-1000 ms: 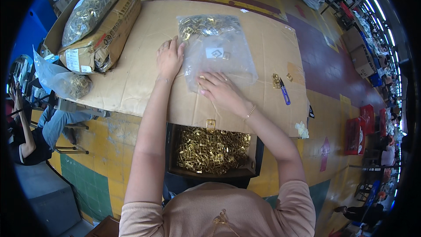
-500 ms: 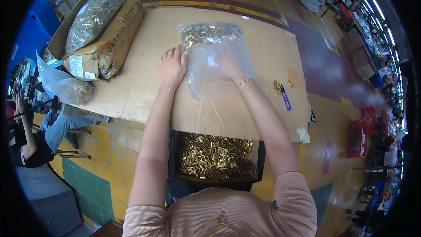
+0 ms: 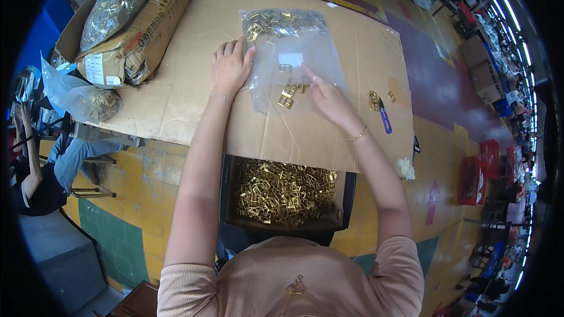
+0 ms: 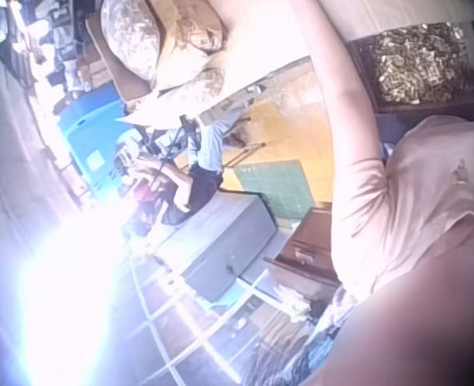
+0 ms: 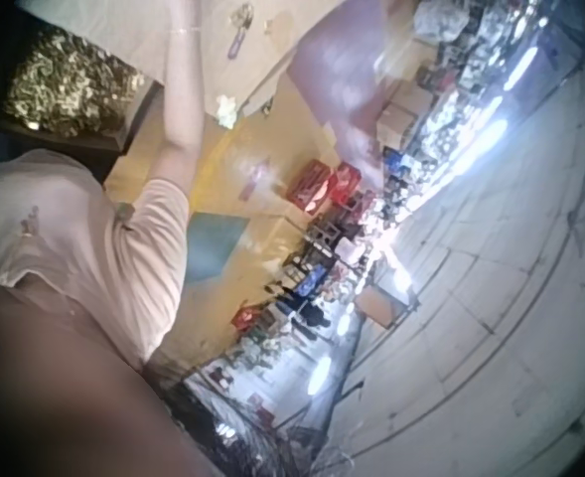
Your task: The person sorts small gold-colored metal hardware pieces from a cardboard box into a clear plastic bag on a work table. They repeatedly pick up pieces by hand and place them into the bag. Another person briefly places bundles of beige straps on the table, but the camera wearer continues sorting the metal parts.
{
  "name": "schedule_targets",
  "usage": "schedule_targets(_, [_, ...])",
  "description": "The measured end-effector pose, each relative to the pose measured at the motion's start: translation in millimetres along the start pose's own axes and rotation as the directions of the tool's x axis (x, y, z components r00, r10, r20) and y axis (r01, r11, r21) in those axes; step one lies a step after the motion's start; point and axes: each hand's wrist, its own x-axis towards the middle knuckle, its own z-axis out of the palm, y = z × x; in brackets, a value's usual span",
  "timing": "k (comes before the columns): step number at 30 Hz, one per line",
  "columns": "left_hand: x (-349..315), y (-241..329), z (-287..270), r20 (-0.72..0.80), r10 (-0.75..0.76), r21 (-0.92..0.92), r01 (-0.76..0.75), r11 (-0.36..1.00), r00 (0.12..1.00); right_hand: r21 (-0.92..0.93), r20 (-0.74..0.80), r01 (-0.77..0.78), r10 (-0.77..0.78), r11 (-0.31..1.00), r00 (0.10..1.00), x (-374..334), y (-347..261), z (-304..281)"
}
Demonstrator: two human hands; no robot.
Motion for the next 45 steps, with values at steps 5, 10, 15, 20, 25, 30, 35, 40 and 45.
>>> schedule_targets(5, [2,2,-2,0.031,-0.021,0.000,0.021,1.000,0.999,-0.075,-0.185,0.358,-0.366,0.931,0.912,7,17,8])
schedule_targets(10, [2,3,-5,0.031,-0.025,0.028,0.024,0.999,0.999,0.036,-0.157,0.379,-0.369,0.925,0.916,10,20,14])
schedule_targets(15, [1,2,-4,0.027,-0.019,0.029,0.019,0.999,0.999,-0.117,-0.178,0.375,-0.391,0.920,0.903,1,4,15])
schedule_targets(20, [1,0,0,-0.006,-0.010,0.036,0.010,0.999,1.000,-0.237,-0.194,0.459,-0.505,0.856,0.841,-1,3,31])
schedule_targets(25, [3,0,-2,0.017,-0.014,0.034,0.013,0.999,1.000,-0.453,-0.021,0.550,-0.625,0.702,0.780,-13,-7,62])
schedule_targets(30, [2,4,-5,0.032,-0.009,0.042,0.008,0.999,0.999,-0.196,0.171,0.644,-0.621,0.740,0.765,-80,-11,67])
schedule_targets(35, [0,5,-6,0.030,0.012,0.013,-0.012,1.000,0.999,-0.134,-0.104,0.503,-0.517,0.854,0.850,-12,1,61])
schedule_targets(40, [1,4,-10,0.119,0.001,-0.037,0.003,0.999,0.993,-0.624,-0.274,0.326,-0.589,0.711,0.760,141,4,46])
schedule_targets(45, [3,4,-11,0.186,-0.014,-0.032,0.020,0.999,0.982,-0.391,-0.270,0.389,-0.508,0.834,0.818,167,-2,40])
